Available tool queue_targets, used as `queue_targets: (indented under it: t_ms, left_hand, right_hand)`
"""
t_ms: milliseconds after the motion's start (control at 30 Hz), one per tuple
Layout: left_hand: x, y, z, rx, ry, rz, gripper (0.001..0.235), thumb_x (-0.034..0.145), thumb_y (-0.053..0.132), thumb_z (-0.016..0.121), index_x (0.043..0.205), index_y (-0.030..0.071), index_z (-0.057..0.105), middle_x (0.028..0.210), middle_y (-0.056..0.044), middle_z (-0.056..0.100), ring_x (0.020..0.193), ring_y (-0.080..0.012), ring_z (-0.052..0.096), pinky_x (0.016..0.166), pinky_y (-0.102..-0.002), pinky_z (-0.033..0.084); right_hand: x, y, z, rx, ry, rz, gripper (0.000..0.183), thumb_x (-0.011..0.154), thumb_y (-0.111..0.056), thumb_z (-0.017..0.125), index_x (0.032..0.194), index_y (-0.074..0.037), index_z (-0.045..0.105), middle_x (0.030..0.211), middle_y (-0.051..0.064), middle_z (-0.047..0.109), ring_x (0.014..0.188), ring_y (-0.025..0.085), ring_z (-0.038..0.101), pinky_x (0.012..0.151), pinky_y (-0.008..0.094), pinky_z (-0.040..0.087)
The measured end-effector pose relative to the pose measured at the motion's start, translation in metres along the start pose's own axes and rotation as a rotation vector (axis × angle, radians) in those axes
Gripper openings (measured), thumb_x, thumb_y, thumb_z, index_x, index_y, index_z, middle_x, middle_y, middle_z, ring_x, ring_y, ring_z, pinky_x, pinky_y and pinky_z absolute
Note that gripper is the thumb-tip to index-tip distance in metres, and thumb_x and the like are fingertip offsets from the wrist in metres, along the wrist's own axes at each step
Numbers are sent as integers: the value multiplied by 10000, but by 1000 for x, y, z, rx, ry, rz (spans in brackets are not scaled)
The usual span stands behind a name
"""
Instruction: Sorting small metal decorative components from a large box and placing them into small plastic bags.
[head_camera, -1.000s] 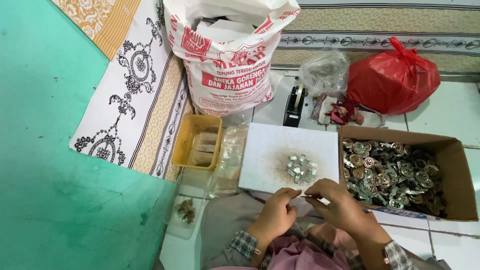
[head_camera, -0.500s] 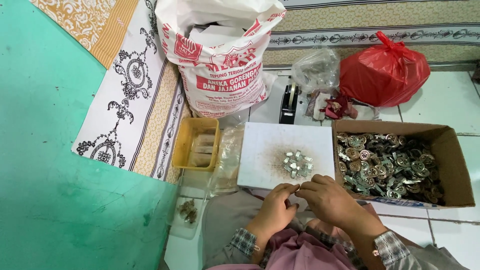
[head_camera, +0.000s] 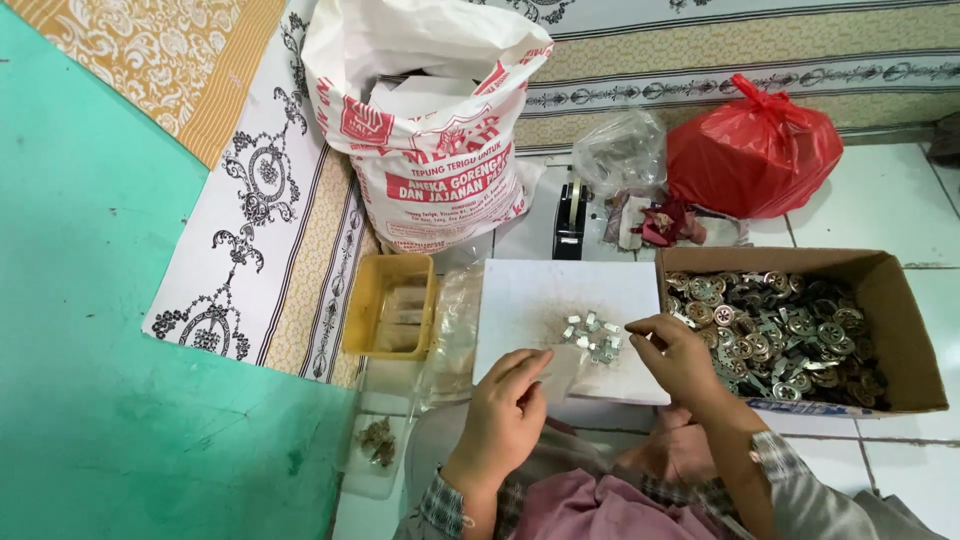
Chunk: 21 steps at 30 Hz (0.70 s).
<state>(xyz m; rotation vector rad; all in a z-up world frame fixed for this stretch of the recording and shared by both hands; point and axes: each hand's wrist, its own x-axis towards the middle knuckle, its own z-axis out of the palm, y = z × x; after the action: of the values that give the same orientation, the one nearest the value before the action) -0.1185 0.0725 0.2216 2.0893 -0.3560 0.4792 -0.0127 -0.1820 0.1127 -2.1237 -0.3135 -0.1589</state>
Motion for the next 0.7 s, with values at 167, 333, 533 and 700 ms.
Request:
queue_targets:
  t_ms: [167, 333, 533, 700]
  left_hand:
    - [-8, -7, -5, -68, 38, -99, 449, 789, -117, 622, 1229, -37, 665, 1204, -138, 690, 699, -134, 630, 578, -235, 523]
    - [-24, -7, -4, -87, 47, -98, 459, 766, -134, 632, 1216, -50, 669, 1197, -138, 691, 674, -122, 605, 561, -231, 505]
    - [-32, -13, -6, -126, 43, -130, 442, 779, -120, 640, 1212, -41, 674, 1188, -128, 692, 702, -132, 611, 574, -239, 515]
    - [-33, -16, -4, -137, 46, -139, 455, 780, -131, 629, 1226, -43, 663, 1191, -118, 683, 705, -129, 593, 578, -241, 506]
  right_hand:
    - [2, 75, 42, -323, -185, 239, 230, 879, -219, 701, 1062, -115, 796, 1080, 31, 749, 913, 216, 695, 829, 336, 567]
    - [2, 80, 60, -552, -188, 166, 334, 857, -351, 729, 1077, -106, 780, 1024, 104, 731, 862, 278, 698, 837, 386, 570]
    - [1, 92, 72, -664, -130, 148, 342, 816, -377, 761, 1061, -140, 793, 1013, 106, 723, 873, 299, 688, 870, 407, 554]
    - [0, 92, 68, -497, -128, 254, 285, 815, -290, 769, 1023, -97, 795, 1053, 92, 740, 883, 260, 697, 841, 369, 562]
